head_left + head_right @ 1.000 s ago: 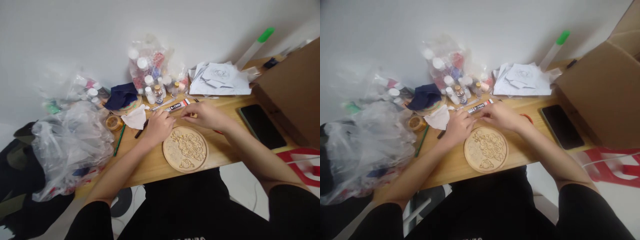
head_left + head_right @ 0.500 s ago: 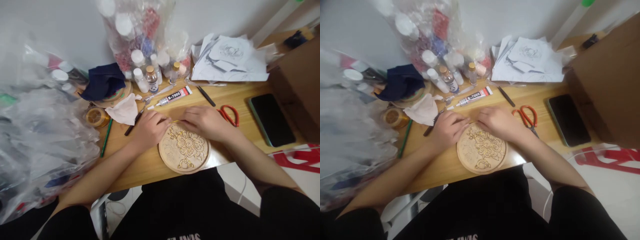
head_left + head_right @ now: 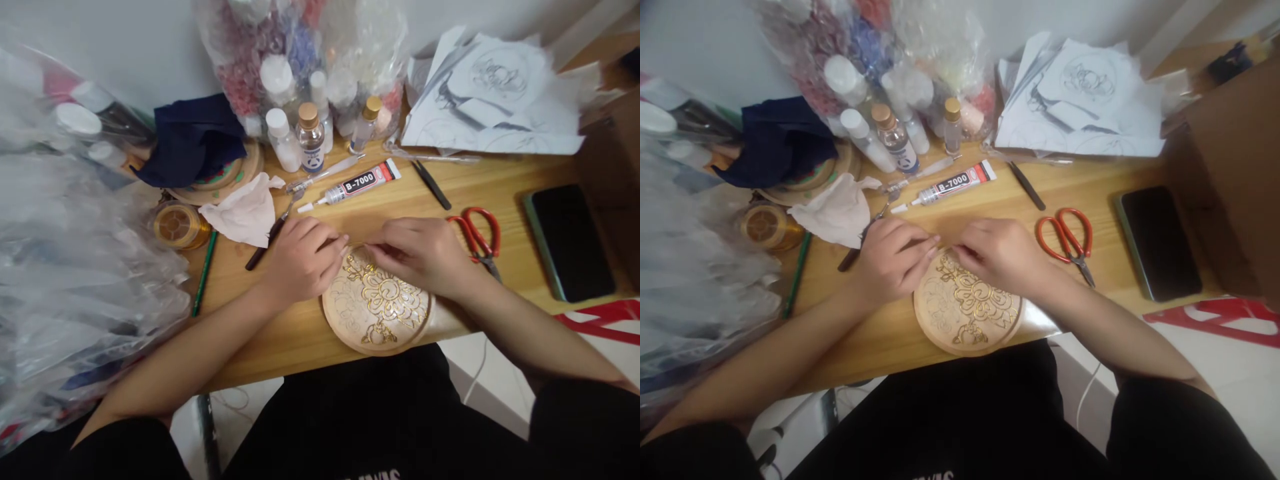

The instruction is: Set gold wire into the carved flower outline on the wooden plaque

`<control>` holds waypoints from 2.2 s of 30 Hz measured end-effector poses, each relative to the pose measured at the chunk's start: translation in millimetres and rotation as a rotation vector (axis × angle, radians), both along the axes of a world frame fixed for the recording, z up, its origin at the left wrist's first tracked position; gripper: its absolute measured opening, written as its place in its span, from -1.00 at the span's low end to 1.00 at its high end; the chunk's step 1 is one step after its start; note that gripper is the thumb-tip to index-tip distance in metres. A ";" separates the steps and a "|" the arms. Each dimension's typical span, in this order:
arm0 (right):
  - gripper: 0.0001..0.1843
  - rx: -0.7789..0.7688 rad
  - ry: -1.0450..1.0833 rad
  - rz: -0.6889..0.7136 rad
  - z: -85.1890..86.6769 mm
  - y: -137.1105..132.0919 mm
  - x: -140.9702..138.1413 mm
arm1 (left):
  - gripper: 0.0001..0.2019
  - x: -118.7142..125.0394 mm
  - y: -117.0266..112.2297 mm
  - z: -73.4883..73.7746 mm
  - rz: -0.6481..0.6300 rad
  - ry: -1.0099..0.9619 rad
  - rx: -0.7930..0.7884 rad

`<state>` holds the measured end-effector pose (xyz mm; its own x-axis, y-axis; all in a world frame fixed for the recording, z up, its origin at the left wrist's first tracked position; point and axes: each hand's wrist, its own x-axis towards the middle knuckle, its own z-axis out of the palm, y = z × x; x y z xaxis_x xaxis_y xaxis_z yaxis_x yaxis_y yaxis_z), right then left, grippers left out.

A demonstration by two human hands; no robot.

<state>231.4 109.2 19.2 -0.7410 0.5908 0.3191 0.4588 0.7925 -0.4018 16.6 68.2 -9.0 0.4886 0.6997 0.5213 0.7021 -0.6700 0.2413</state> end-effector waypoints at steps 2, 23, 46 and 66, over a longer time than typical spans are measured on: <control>-0.83 -0.001 0.002 -0.008 -0.1 0.2 -0.7 | -0.89 0.1 0.5 -0.3 0.002 -0.011 0.005; -0.88 0.239 -0.071 -0.018 -15.9 -4.5 22.7 | -0.78 -4.8 -16.0 8.8 -0.003 0.138 -0.039; -0.93 0.248 -0.123 -0.030 -17.8 -6.9 24.8 | -0.86 -4.9 -18.2 -2.3 -0.047 0.089 0.019; -0.90 0.219 -0.104 -0.050 -18.3 -3.4 26.9 | -0.92 -5.0 -16.2 0.6 -0.070 0.063 0.017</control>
